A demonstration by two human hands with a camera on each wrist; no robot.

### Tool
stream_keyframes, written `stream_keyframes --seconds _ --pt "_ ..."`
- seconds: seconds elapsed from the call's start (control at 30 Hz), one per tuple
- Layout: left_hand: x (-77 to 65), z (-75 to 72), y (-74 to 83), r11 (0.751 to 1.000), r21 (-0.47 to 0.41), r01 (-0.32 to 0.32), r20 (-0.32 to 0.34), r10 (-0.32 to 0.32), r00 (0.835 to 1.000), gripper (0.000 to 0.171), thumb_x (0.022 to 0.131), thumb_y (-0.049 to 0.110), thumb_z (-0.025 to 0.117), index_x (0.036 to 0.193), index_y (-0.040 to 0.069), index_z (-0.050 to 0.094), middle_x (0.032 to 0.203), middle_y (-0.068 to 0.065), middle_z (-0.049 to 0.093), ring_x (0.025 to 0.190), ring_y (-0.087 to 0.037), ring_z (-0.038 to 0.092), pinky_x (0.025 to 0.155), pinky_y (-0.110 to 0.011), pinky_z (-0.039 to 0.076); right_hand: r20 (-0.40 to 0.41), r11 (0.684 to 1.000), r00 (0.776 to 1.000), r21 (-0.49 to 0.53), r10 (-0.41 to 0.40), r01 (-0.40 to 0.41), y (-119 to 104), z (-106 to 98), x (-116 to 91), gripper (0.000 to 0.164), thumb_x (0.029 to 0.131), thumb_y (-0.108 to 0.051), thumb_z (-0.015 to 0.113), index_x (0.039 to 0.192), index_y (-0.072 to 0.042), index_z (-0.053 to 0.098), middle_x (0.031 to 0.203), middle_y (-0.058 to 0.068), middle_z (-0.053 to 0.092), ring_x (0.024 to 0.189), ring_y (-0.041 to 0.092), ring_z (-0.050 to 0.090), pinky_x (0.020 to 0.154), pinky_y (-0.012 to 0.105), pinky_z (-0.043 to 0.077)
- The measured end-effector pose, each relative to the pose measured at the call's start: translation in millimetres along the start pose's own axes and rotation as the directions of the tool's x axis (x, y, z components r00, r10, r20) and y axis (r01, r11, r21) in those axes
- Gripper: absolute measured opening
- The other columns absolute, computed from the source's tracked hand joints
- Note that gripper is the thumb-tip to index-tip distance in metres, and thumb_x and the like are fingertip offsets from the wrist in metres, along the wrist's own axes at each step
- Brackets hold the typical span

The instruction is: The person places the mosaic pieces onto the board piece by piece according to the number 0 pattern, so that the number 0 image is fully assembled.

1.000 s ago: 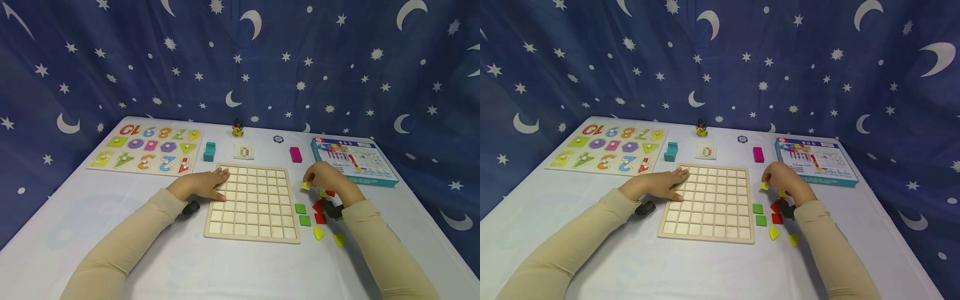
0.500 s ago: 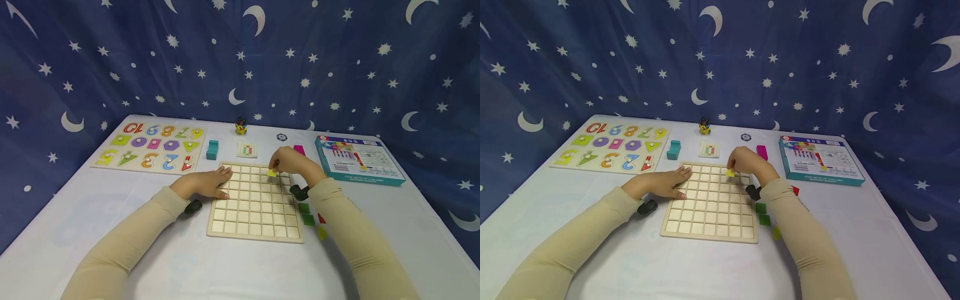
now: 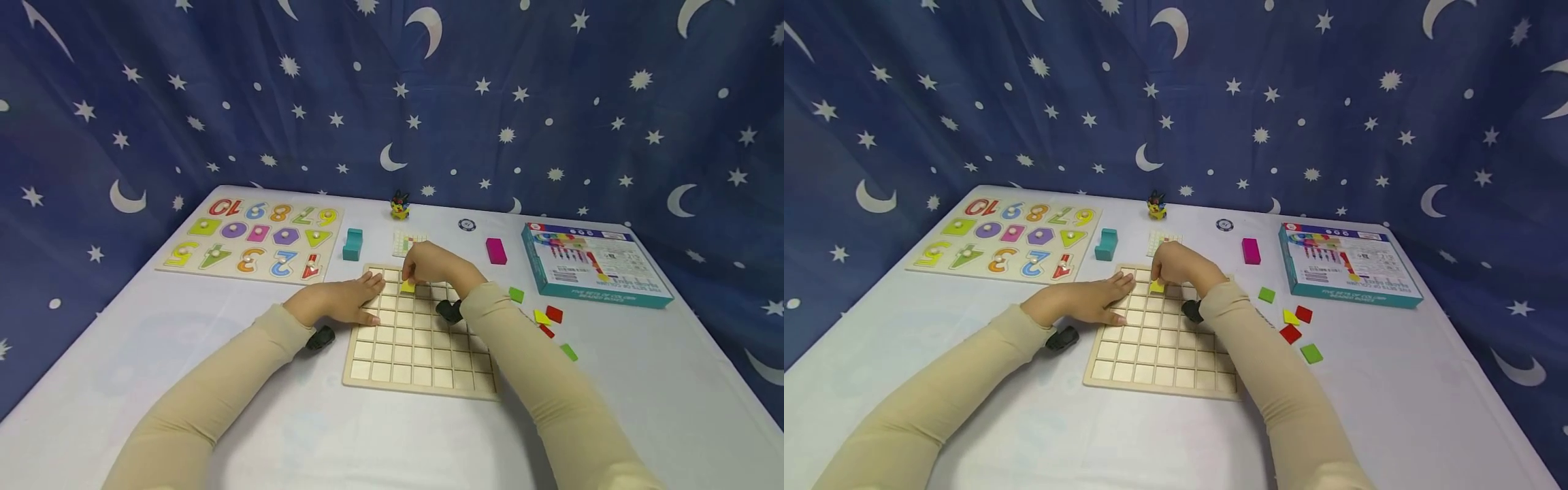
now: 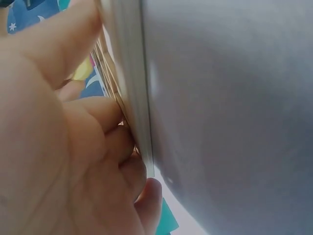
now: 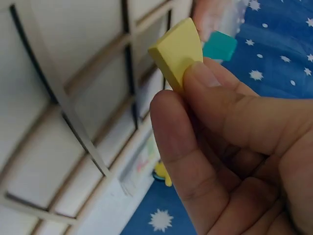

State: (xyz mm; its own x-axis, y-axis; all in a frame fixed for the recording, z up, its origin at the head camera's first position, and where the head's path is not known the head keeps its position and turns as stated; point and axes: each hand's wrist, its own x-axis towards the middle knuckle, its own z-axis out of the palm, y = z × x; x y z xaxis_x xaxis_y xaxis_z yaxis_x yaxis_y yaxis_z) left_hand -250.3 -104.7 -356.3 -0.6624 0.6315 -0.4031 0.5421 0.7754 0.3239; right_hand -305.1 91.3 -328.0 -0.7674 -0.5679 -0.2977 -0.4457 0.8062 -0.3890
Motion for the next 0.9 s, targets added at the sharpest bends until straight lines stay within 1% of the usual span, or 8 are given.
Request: stream_keyframes --seconds 0.13,0.27,0.33,0.5,0.6,0.73,0.83,0.9 --pt "1.1 0.4 2.3 1.000 0.012 0.001 -0.008 0.000 1.000 0.083 0.091 0.046 0.051 0.147 0.002 0.008 0.154 -0.014 -0.001 0.141 -0.031 -0.007 0.115 -0.043 0.007 0.012 1.000 1.000 -0.021 -0.011 0.011 3 6 4 0.012 0.083 -0.002 0.066 0.088 -0.009 0.074 0.089 0.003 0.070 0.075 0.011 0.060 0.072 0.025 0.052" --pt "1.8 0.0 2.4 1.000 0.009 0.000 -0.009 0.000 1.000 0.084 0.091 0.046 0.051 0.147 0.002 0.007 0.154 -0.014 -0.001 0.141 -0.030 -0.008 0.115 -0.043 0.006 0.010 1.000 1.000 -0.012 -0.010 0.010 5 8 4 0.013 0.083 -0.001 0.065 0.088 -0.010 0.074 0.090 0.002 0.070 0.082 0.013 0.061 0.076 0.028 0.052" --pt "1.1 0.2 2.4 1.000 0.002 -0.002 -0.010 0.002 1.000 0.084 0.090 0.046 0.051 0.147 0.002 0.007 0.154 -0.014 -0.001 0.141 -0.031 -0.008 0.115 -0.043 0.006 0.008 1.000 1.000 -0.001 -0.003 0.003 5 9 4 0.013 0.082 -0.001 0.065 0.087 -0.010 0.074 0.089 0.002 0.069 0.081 0.013 0.061 0.075 0.027 0.052" --pt "0.7 1.6 2.2 1.000 0.005 0.000 -0.007 0.000 1.000 0.085 0.090 0.047 0.051 0.147 0.002 0.007 0.154 -0.014 -0.001 0.141 -0.031 -0.007 0.115 -0.044 0.007 0.010 1.000 1.000 -0.006 -0.027 0.027 6 12 3 0.011 0.081 0.000 0.067 0.083 -0.010 0.072 0.085 0.002 0.067 0.076 0.012 0.057 0.074 0.027 0.050" --pt "0.6 1.6 2.3 1.000 0.008 0.003 -0.005 -0.003 1.000 0.085 0.090 0.047 0.051 0.147 0.002 0.008 0.154 -0.014 -0.001 0.141 -0.031 -0.007 0.115 -0.044 0.007 0.003 0.998 0.999 -0.033 -0.046 0.046 6 11 1 0.010 0.081 -0.003 0.067 0.086 -0.011 0.072 0.087 0.001 0.067 0.079 0.012 0.056 0.076 0.027 0.049" --pt "-0.5 0.7 2.1 1.000 0.015 0.006 -0.005 -0.006 1.000 0.084 0.091 0.047 0.050 0.147 0.001 0.008 0.154 -0.015 -0.001 0.141 -0.032 -0.007 0.115 -0.045 0.008 -0.021 0.999 0.999 -0.030 -0.035 0.035 12 5 -9 0.017 0.083 -0.006 0.066 0.099 -0.009 0.071 0.093 0.003 0.066 0.082 0.014 0.056 0.078 0.028 0.049" --pt "-0.5 0.7 1.8 1.000 0.014 -0.002 -0.005 0.002 1.000 0.084 0.091 0.046 0.050 0.147 0.000 0.007 0.154 -0.017 -0.001 0.141 -0.034 -0.007 0.115 -0.046 0.008 -0.037 1.000 0.999 -0.007 -0.009 0.008 23 -1 -26 0.022 0.084 -0.006 0.065 0.106 -0.006 0.069 0.094 0.006 0.066 0.079 0.016 0.052 0.074 0.029 0.047" --pt "-0.6 1.0 1.5 1.000 0.008 -0.010 -0.005 0.010 1.000 0.084 0.092 0.045 0.050 0.147 -0.001 0.007 0.154 -0.018 -0.002 0.141 -0.035 -0.007 0.114 -0.047 0.008 -0.045 1.000 0.999 -0.015 0.007 -0.008 34 -5 -39 0.023 0.084 -0.007 0.066 0.107 -0.005 0.069 0.094 0.006 0.065 0.078 0.016 0.051 0.072 0.028 0.046"
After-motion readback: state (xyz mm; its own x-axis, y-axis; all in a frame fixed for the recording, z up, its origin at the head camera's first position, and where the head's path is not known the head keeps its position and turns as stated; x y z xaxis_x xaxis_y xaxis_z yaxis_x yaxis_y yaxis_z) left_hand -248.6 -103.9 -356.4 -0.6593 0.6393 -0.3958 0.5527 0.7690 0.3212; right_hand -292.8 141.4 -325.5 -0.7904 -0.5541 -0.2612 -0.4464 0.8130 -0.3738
